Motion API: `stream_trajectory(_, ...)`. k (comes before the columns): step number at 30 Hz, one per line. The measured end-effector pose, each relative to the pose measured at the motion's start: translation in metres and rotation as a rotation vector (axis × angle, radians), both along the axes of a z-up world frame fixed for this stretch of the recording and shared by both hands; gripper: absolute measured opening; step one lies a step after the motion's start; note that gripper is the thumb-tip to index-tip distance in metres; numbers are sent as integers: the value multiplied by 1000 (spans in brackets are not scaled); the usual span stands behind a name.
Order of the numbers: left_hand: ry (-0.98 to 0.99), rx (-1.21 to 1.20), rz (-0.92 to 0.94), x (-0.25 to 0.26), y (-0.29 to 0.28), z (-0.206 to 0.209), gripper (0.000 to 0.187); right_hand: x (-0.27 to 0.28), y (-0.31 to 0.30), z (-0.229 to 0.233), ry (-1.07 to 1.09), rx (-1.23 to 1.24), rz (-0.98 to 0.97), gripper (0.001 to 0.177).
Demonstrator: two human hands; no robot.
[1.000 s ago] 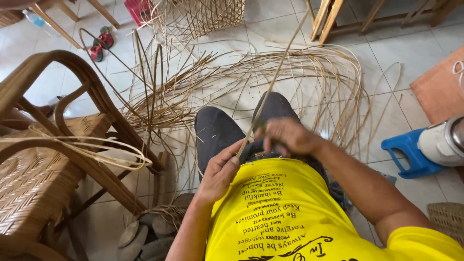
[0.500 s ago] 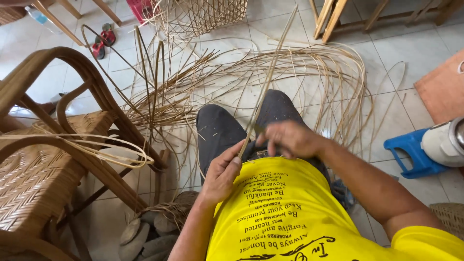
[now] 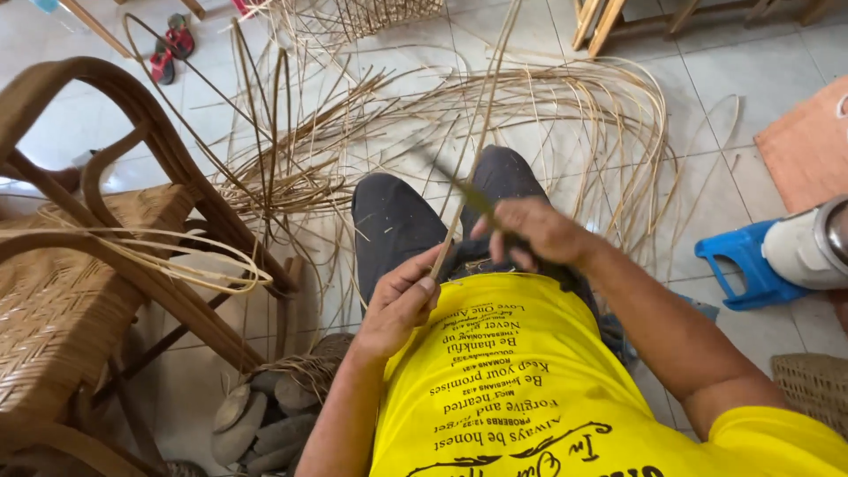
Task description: Splitting long rattan strips into thinner pieces using a hand knife for weaving
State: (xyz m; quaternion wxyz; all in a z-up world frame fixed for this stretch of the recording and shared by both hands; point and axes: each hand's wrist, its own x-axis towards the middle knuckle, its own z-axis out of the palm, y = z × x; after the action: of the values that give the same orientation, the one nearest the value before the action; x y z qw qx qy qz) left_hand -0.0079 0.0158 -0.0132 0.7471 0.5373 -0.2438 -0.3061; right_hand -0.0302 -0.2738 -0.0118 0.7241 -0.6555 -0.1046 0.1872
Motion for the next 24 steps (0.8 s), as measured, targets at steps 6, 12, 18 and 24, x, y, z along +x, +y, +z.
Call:
stream_trajectory(6,28,-40,-26,10,9,-11,49,-7,30,19,-7,-45,107,52)
stream_trajectory(12,47,-59,-82,-1,23,-1,52,23,11,32,-81,173,-328,43)
stream_trajectory(18,-77,-57,-112,2,34,6,53,32,32,40,-122,327,-449,20)
stream_trajectory(24,-339,126,-36,15,15,59,47,31,47,57,-241,223,-482,14)
